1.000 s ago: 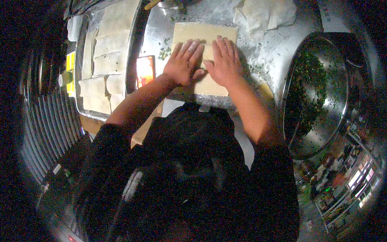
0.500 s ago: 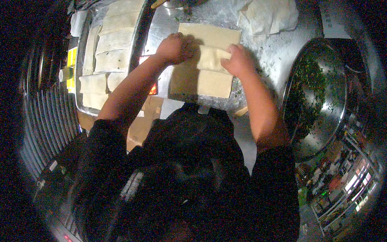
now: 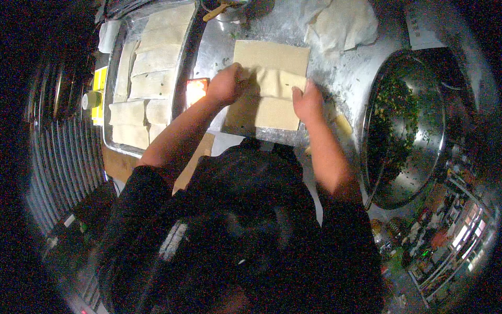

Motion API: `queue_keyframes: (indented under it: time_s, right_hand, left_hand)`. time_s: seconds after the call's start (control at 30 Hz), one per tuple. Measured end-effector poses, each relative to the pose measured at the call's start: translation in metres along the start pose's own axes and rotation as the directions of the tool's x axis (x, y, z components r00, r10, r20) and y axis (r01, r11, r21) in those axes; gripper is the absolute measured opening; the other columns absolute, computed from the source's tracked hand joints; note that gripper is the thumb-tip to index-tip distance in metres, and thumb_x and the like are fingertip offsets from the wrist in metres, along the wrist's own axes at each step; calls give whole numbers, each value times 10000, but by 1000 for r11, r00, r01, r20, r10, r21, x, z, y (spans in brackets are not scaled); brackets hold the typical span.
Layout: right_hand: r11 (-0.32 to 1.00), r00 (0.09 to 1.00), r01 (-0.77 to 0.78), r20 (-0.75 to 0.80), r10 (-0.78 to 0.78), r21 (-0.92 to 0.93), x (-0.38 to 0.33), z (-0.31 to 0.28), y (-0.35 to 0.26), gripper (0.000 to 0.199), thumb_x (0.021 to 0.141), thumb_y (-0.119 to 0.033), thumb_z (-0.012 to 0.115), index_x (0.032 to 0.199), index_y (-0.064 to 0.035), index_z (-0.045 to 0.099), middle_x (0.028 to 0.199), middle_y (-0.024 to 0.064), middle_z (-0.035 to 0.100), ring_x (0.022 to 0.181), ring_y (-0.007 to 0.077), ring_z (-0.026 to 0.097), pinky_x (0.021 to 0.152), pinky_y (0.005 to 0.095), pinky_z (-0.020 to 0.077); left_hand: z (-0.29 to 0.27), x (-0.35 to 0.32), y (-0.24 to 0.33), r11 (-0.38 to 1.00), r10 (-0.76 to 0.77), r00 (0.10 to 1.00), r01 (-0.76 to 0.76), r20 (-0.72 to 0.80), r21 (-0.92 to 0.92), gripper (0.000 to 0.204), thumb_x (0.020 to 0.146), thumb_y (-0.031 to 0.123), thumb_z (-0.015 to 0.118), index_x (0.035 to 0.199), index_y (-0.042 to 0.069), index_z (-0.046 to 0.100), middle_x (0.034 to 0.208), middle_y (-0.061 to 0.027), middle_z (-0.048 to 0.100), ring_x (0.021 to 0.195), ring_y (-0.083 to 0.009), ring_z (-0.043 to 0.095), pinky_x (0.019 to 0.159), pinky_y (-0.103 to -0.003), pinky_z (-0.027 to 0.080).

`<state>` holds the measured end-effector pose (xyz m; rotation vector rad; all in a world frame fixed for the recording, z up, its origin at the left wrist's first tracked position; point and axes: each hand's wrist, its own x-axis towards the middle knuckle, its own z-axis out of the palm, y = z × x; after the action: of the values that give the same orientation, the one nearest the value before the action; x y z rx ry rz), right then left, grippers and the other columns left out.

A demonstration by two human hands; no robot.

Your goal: The person scoops a green vegetable filling onto a square sheet of dough, folds the dough over the filling, and places the finished wrap onto a metal tray. This process is repeated multiple times.

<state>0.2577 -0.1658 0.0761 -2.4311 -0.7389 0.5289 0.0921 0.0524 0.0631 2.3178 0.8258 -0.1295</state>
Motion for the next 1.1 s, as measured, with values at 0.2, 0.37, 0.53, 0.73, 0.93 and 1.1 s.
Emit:
queue_keyframes:
  time_s: [0.2, 0.37, 0.53, 0.73, 0.93, 1.1]
  right_hand:
    - [976, 994, 59, 78, -77, 209, -29, -57, -24, 311, 894, -193, 727, 1075, 41, 631, 1021, 236, 715, 961, 345, 707, 866, 430, 536]
    - [311, 890, -379, 435, -134, 872, -77, -78, -24, 536, 936, -175, 573, 1424, 6, 443, 1335, 195, 615, 1212, 356, 623, 1026, 516, 518]
    - [176, 608, -756, 776, -168, 630, -94, -49, -20, 617, 1003, -352, 497, 1516, -30, 380, 1446, 197, 553, 1254, 435, 586, 867, 614, 575]
    - [532, 562, -661, 819, -116, 529, -97, -41, -50, 433, 1028, -271, 579, 1390, -46, 501, 1267, 140, 646, 1057, 313, 678, 704, 447, 602]
    - [745, 607, -513, 794, -36, 426, -96, -5, -110, 360, 1023, -231, 601, 1313, -24, 553, 1120, 110, 695, 883, 218, 702, 584, 348, 599]
    - [885, 557, -327, 824, -104, 333, -78, 36, -170, 330, 1005, -200, 624, 1273, -11, 587, 1056, 110, 715, 814, 189, 688, 551, 320, 557]
  left_hand:
    - [-55, -40, 21, 829, -25, 981, 127, 191, -544, 417, 870, 161, 734, 1215, 18, 547, 1092, -180, 712, 957, -320, 711, 846, -438, 574]
    - [-73, -109, 11, 83, 237, 940, 232, 245, -969, 644, 856, 149, 787, 1416, 34, 490, 1240, -141, 678, 1109, -254, 671, 987, -393, 528]
    - [-45, -161, 1, -175, 162, 833, 552, 529, -815, 561, 904, 242, 720, 1407, 47, 566, 1319, -153, 668, 1217, -274, 651, 1068, -433, 500]
    - [-42, -223, 6, -100, -62, 874, 475, 482, -874, 416, 930, 172, 710, 1285, -29, 632, 1198, -150, 714, 1075, -278, 699, 955, -390, 555]
    - [-42, -261, -5, 111, -468, 810, 451, 354, -886, 315, 957, 193, 690, 1162, -46, 671, 951, -117, 727, 731, -219, 679, 619, -315, 530]
    - [-40, -276, -72, -140, -436, 862, 221, 260, -965, 339, 957, 97, 656, 1258, -52, 613, 1004, -117, 723, 855, -230, 700, 702, -363, 561]
